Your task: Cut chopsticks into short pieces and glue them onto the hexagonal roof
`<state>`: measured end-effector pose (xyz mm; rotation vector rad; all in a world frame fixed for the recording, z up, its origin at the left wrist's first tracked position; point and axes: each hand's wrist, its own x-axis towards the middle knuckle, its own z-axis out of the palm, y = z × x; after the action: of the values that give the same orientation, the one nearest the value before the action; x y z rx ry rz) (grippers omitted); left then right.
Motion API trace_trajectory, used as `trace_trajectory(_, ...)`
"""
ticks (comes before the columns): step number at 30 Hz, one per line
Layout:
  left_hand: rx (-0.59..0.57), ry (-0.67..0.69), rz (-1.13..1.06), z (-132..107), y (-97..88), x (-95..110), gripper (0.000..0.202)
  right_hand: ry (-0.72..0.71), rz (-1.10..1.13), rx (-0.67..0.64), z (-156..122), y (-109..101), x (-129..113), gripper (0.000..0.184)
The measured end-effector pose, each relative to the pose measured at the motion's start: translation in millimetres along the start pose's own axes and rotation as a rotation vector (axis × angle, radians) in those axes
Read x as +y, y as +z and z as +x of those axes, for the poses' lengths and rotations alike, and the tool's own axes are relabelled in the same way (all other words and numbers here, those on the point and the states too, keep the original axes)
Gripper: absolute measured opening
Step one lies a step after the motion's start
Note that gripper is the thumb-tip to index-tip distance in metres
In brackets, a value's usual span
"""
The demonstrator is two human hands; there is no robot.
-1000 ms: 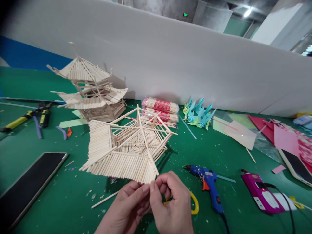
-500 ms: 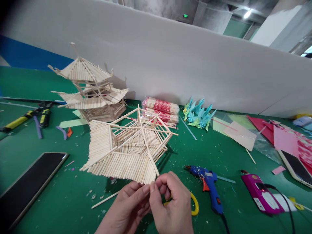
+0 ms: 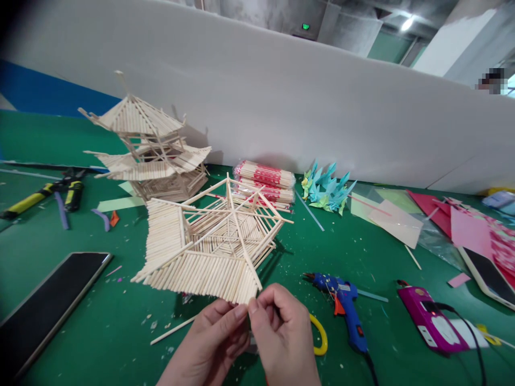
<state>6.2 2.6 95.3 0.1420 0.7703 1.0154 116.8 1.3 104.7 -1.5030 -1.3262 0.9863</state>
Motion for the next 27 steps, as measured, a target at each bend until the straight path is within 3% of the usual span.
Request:
trace_trajectory(4,-0.005,0.014,0.014,0,0.4,0,0.032,0.021,0.018,-0.021,-1,1,-2,0.027)
trace_trajectory(8,-0.005,0.008,0.019,0,0.6,0,0.031,0.054,0.065,0.06,-2,5,-4,0.028)
trace_trajectory(15,-0.022,0.019,0.034,-1,-1.2,-1,0.031,0.019,0.021,-0.079,-2,-4,0,0.029)
trace_trajectory(21,-0.033,0.022,0.041,-1,-0.7,0,0.03,-0.053,-0.003,-0.061,-5,-10,7,0.029)
trace_trajectory(27,-0.006,0.01,0.035,-1,0.7,0,0.029,-0.049,0.01,-0.024,-5,-3,9,0.027)
